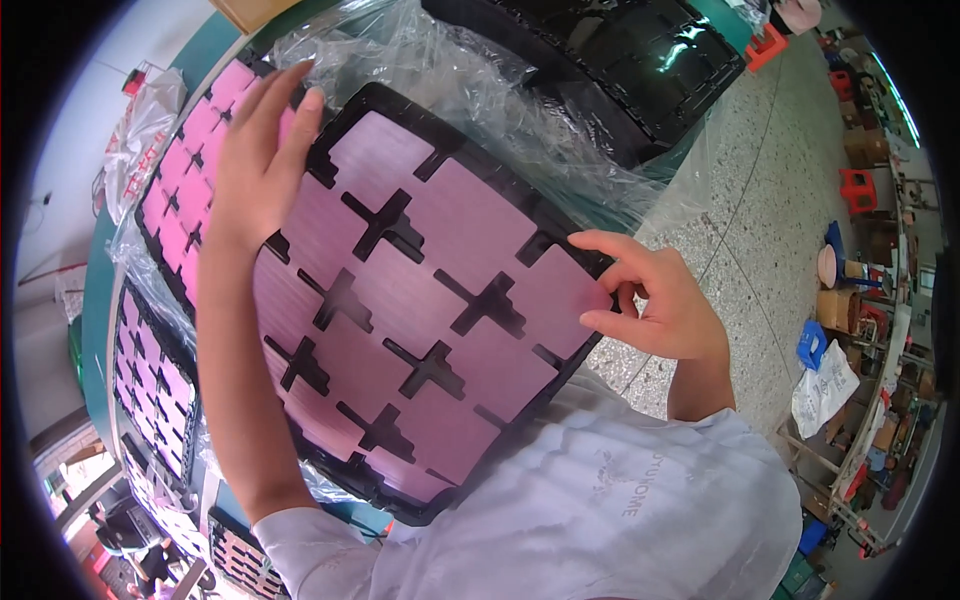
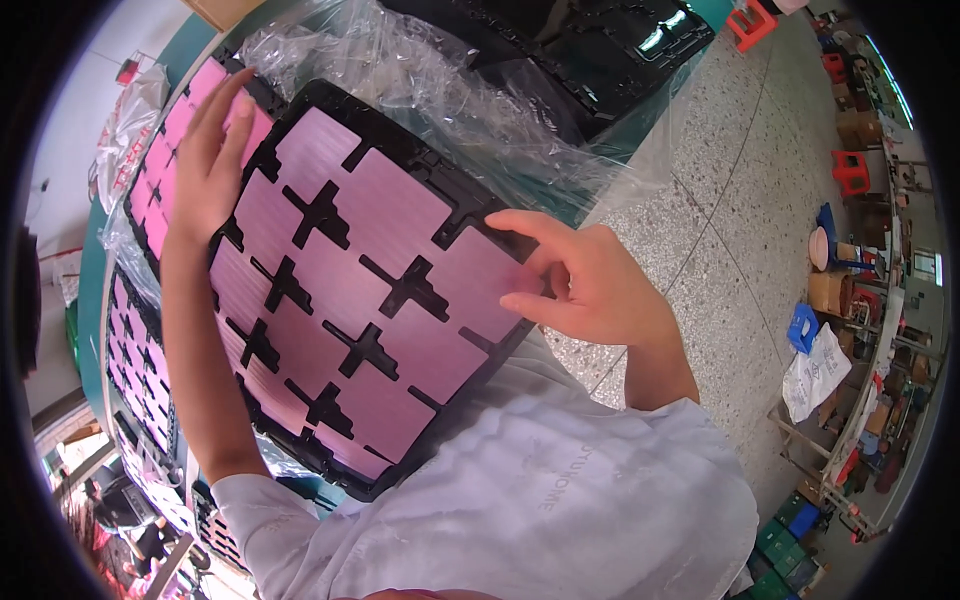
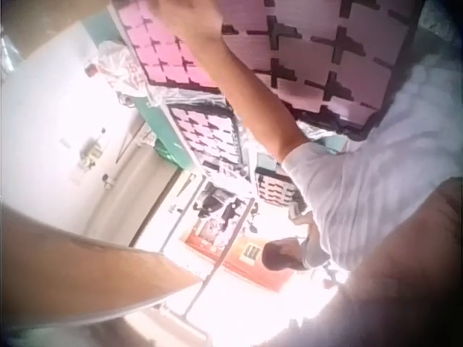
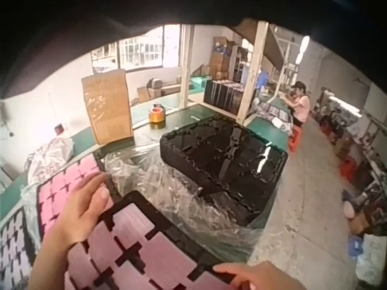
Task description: The person places pink foam inserts into black plastic trays by hand.
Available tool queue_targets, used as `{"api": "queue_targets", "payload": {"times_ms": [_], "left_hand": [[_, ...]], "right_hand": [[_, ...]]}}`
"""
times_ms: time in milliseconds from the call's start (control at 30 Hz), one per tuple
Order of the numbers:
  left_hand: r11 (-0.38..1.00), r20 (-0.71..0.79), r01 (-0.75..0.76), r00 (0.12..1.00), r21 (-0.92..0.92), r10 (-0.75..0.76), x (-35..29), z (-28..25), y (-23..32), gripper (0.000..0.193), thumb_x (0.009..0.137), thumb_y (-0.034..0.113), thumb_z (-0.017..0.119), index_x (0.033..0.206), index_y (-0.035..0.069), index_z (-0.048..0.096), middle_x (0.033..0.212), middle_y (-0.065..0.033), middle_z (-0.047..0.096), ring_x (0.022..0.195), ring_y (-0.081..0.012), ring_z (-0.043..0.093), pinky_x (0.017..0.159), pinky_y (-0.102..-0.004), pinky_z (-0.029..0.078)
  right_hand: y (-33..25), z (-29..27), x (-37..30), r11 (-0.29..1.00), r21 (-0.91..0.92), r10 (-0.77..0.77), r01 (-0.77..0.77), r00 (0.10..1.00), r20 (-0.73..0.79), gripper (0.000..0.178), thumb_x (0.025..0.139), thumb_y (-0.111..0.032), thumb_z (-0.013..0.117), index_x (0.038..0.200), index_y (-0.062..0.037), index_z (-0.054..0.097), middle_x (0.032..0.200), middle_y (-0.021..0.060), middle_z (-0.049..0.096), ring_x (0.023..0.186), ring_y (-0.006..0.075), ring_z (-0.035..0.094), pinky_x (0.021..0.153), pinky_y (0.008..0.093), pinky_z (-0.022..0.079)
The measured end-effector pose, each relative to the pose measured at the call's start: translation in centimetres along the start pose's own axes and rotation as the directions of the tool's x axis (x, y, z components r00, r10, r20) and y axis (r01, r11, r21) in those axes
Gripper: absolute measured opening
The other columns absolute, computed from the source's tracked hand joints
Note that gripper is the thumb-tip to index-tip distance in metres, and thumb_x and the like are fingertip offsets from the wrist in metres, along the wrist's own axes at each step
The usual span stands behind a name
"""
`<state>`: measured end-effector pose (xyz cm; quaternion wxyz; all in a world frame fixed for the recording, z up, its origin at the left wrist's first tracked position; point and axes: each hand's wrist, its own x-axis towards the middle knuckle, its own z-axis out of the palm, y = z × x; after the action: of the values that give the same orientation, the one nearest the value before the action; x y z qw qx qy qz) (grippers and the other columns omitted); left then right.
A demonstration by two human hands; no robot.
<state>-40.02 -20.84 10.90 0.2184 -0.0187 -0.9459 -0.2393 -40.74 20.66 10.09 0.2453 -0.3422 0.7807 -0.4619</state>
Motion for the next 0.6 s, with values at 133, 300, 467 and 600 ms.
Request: {"api": "queue_targets", "payload": {"times_ms": [133,300,467,600], "left_hand": [[0.954,0.05,-0.079,0.996,0.288,0.068,-4.4,-5.4,4.8,0.053,0.106,0.034,0.062,0.147,0.001,0.061,0.15,-0.0248,0.058,0.143,-0.0422,0.052,0.118,-0.0476,0.04],[0.809,0.172,0.106,0.953,0.578,-0.248,-15.3,-8.8,7.0,0.064,0.103,0.037,0.062,0.156,0.003,0.051,0.163,-0.0225,0.045,0.154,-0.0483,0.036,0.125,-0.0581,0.029],[0.764,-0.02,0.421,0.881,0.489,-0.473,-22.8,-8.0,9.2,0.06,0.094,0.025,0.072,0.15,0.009,0.06,0.165,-0.0189,0.044,0.156,-0.049,0.032,0.126,-0.0608,0.026],[0.823,0.04,0.399,0.891,0.404,-0.452,-23.7,-6.3,11.3,0.059,0.095,0.043,0.07,0.144,0.01,0.066,0.163,-0.0248,0.044,0.156,-0.0524,0.03,0.122,-0.0659,0.027]], "right_hand": [[1.6,-0.9,-0.3,0.999,0.042,-0.014,0.016,0.999,-0.031,0.072,0.078,-0.004,0.084,0.146,-0.0043,0.059,0.082,0.0032,0.074,0.055,0.0076,0.056,0.053,0.0228,0.037],[2.1,-1.8,2.8,0.983,-0.171,-0.11,0.066,0.958,-0.264,0.056,0.08,-0.007,0.086,0.133,-0.0059,0.069,0.091,0.0023,0.075,0.067,0.0067,0.061,0.055,0.0231,0.04],[0.5,-1.4,8.4,0.92,-0.249,-0.362,0.302,0.899,-0.247,0.035,0.083,-0.007,0.085,0.117,-0.0059,0.076,0.096,0.0044,0.076,0.078,0.0125,0.066,0.059,0.0251,0.042],[-0.4,-0.2,11.0,0.842,-0.297,-0.499,0.45,0.859,-0.113,0.033,0.082,-0.007,0.085,0.114,-0.0044,0.076,0.101,0.0075,0.076,0.084,0.0189,0.07,0.066,0.0287,0.05]]}}
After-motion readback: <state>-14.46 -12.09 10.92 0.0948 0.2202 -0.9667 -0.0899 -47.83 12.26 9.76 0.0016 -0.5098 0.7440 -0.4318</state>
